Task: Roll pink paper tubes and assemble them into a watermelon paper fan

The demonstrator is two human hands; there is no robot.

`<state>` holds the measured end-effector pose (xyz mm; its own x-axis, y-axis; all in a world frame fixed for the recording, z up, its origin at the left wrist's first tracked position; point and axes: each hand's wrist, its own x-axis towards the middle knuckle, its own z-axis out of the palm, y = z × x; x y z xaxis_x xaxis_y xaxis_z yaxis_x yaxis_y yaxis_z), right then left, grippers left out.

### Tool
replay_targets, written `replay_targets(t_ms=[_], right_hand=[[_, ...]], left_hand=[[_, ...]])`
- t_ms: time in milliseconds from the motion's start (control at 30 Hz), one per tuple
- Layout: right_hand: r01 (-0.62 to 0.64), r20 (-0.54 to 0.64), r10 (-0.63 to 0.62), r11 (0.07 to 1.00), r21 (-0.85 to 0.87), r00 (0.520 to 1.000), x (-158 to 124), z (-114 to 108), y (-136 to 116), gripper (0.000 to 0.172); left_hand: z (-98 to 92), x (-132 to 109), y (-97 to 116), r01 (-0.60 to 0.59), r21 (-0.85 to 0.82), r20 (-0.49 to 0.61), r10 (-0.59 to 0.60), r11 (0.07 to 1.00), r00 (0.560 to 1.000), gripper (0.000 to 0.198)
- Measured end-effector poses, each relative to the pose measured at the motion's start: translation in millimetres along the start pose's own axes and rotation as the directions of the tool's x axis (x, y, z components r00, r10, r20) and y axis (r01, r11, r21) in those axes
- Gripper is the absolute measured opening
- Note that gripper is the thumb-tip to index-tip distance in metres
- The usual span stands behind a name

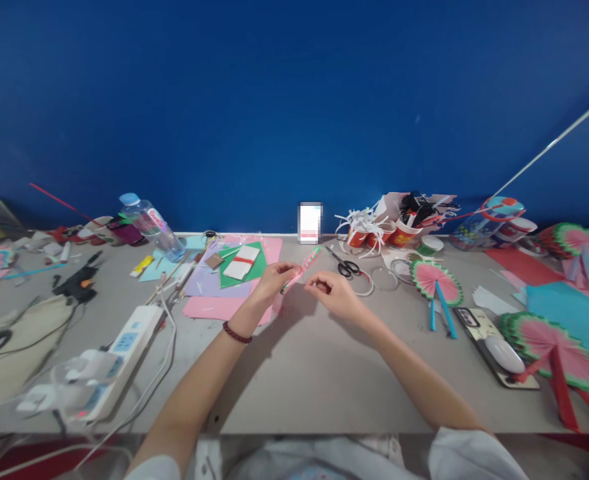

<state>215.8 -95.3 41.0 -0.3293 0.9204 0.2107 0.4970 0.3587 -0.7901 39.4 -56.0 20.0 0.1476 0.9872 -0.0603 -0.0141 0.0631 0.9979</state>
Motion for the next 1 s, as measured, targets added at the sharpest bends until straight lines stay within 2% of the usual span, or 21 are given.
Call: replay_targets(t_ms=[200, 467, 700, 1000], right_hand=[[0.026, -0.011, -0.026, 0.999, -0.029, 1.0, 1, -4, 3, 0.022], [0.066, 0.014, -0.065, 0.997, -0.043, 0.998, 2, -6, 9, 0.016], [-0.003, 0.002, 0.003, 0.999, 0.034, 1.0, 8, -11, 17, 0.015], [-0.052, 0.032, 0.051, 0.998, 0.02, 0.998, 11, -13, 24, 0.019]], left_hand=[[-2.4, 0, 4, 0.029, -0.111, -0.002, -0.03, 0.993, 1.0, 0.025], [-3.3, -5, 16, 0.097, -0.224, -0.006, -0.101, 0.97, 0.995, 0.02], [-6.8, -2, 17, 0.098, -0.256, 0.003, -0.101, 0.962, 0.995, 0.021], [-4.1, -9, 23, 0.116, -0.321, 0.061, -0.102, 0.94, 0.993, 0.02]])
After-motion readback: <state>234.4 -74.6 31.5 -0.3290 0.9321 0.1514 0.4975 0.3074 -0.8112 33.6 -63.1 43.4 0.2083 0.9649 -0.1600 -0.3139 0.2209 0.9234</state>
